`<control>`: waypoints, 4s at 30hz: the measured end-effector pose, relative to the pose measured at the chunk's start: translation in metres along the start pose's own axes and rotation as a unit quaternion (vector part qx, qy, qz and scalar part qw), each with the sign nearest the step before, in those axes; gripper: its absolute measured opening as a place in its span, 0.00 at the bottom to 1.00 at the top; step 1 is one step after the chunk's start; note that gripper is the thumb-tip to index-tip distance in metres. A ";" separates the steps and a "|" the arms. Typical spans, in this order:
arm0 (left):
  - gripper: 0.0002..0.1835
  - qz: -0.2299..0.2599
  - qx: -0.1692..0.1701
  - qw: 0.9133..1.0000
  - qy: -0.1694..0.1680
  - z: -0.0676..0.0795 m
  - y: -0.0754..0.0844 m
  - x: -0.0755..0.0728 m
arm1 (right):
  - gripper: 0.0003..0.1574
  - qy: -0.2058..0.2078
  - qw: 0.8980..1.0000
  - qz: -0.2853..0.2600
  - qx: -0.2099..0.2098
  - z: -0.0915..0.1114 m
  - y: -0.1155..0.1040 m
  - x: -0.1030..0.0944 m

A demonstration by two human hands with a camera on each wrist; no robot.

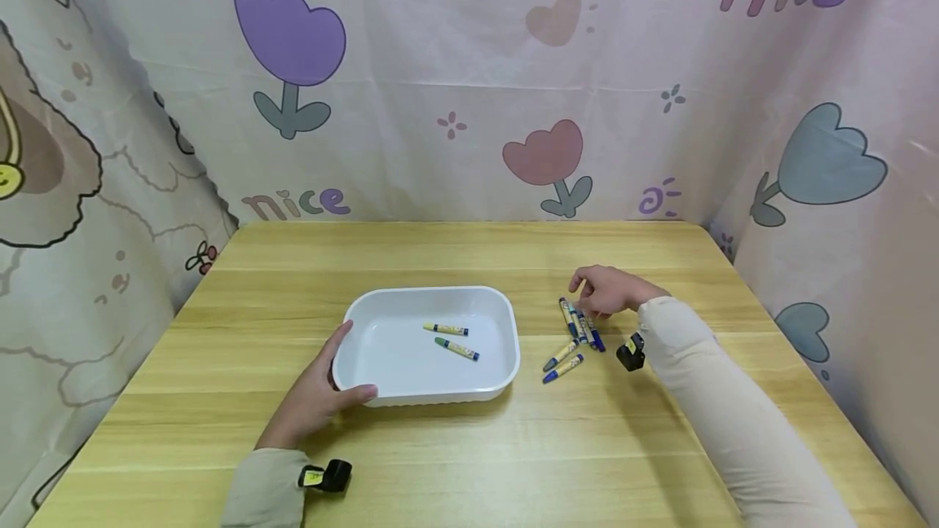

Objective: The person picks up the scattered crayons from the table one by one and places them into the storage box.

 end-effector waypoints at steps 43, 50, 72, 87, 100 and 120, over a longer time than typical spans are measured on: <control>0.58 0.007 -0.007 1.000 0.000 0.002 0.001 0.000 | 0.26 0.033 0.998 -0.036 0.030 -0.008 0.018 0.002; 0.58 0.012 -0.013 1.000 -0.001 0.001 0.002 -0.001 | 0.26 0.044 0.998 -0.041 0.007 -0.007 0.000 -0.001; 0.59 -0.003 -0.008 1.000 0.000 0.001 -0.001 -0.001 | 0.27 0.043 0.997 -0.035 -0.055 -0.006 -0.061 0.002; 0.58 0.005 -0.006 1.000 0.001 0.001 -0.002 -0.001 | 0.25 0.023 0.997 -0.040 -0.066 -0.017 -0.103 0.022; 0.58 0.005 -0.001 1.000 0.002 0.003 0.000 -0.001 | 0.27 0.002 0.997 -0.006 -0.073 -0.030 -0.138 0.049; 0.58 -0.005 -0.019 1.000 0.000 0.001 0.002 -0.002 | 0.27 -0.079 0.991 0.044 -0.100 -0.037 -0.172 0.090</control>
Point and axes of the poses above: each hand's wrist, its own z-axis away from the middle knuckle, its own x-axis out of the palm, y = z × x, the point moved 3 cm from there along -z, towards the middle knuckle, and after that the axes turned 9 degrees about x, right-handed, at the moved point
